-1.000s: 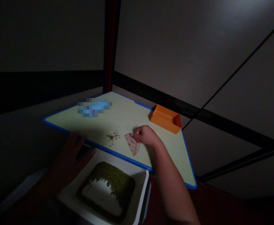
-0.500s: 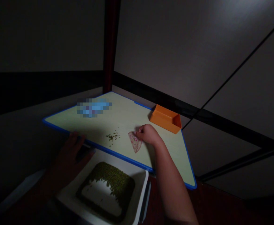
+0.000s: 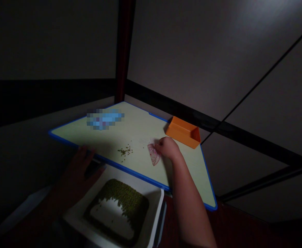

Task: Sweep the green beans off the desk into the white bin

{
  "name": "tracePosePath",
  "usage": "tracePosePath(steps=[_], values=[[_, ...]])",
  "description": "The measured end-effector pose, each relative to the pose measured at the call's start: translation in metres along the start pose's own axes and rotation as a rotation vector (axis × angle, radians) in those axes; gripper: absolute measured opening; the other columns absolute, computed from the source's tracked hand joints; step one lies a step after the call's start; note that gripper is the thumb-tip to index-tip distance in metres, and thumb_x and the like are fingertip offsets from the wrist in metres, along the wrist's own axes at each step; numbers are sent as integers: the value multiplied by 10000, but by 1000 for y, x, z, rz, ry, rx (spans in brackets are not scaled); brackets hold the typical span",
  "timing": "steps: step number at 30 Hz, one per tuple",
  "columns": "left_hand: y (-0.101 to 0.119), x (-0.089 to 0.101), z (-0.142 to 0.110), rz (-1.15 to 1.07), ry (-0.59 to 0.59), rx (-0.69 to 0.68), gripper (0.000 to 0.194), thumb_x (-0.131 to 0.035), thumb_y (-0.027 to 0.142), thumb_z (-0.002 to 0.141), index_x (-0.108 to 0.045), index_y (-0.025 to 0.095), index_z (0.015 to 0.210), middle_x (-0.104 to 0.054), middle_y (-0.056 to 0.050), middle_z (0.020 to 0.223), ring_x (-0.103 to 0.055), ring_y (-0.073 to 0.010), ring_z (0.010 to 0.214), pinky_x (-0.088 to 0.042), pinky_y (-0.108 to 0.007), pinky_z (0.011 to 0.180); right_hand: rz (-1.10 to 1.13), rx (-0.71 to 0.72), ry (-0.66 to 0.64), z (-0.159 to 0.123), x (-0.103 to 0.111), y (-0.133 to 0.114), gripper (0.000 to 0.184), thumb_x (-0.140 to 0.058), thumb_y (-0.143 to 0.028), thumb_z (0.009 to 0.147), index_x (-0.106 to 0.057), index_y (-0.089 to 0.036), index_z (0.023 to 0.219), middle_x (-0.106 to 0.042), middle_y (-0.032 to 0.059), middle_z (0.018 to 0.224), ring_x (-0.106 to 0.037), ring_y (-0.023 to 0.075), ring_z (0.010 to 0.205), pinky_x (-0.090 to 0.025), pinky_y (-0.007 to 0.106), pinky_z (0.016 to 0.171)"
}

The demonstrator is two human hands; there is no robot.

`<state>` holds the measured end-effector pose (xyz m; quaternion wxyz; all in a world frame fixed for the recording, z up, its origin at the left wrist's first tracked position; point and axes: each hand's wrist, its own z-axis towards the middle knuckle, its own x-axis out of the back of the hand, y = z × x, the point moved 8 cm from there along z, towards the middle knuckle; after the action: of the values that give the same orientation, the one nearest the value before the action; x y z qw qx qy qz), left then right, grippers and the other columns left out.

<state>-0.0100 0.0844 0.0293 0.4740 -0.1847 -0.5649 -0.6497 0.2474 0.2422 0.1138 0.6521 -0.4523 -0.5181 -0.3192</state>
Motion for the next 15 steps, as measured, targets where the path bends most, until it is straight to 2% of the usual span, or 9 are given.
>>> tracePosePath(steps=[3,8,15], values=[[0,-2,1,4,-7,-12,814,-340,609,789,-341,33,1366,-165,-221,1551,-82,-297,1456,-192,-492,1158,60,4,25,3,-7,-3,311,-570,-364,780,-565,-153,551,-475,-13,473,-361,88,464,-211,266,482],[-1,-2,2,10,-7,-9,835,-326,624,780,-344,24,1361,-173,-222,1549,-81,-299,1455,-184,-485,1162,286,87,-15,4,-27,-24,336,-555,-398,772,-545,-161,534,-456,-29,448,-364,82,451,-231,248,474],[1,0,2,25,6,-9,850,-324,628,770,-358,7,1350,-193,-244,1536,-104,-316,1451,-193,-499,1157,403,117,3,5,-33,-44,357,-567,-409,760,-512,-167,504,-465,-28,438,-342,74,432,-228,242,461]])
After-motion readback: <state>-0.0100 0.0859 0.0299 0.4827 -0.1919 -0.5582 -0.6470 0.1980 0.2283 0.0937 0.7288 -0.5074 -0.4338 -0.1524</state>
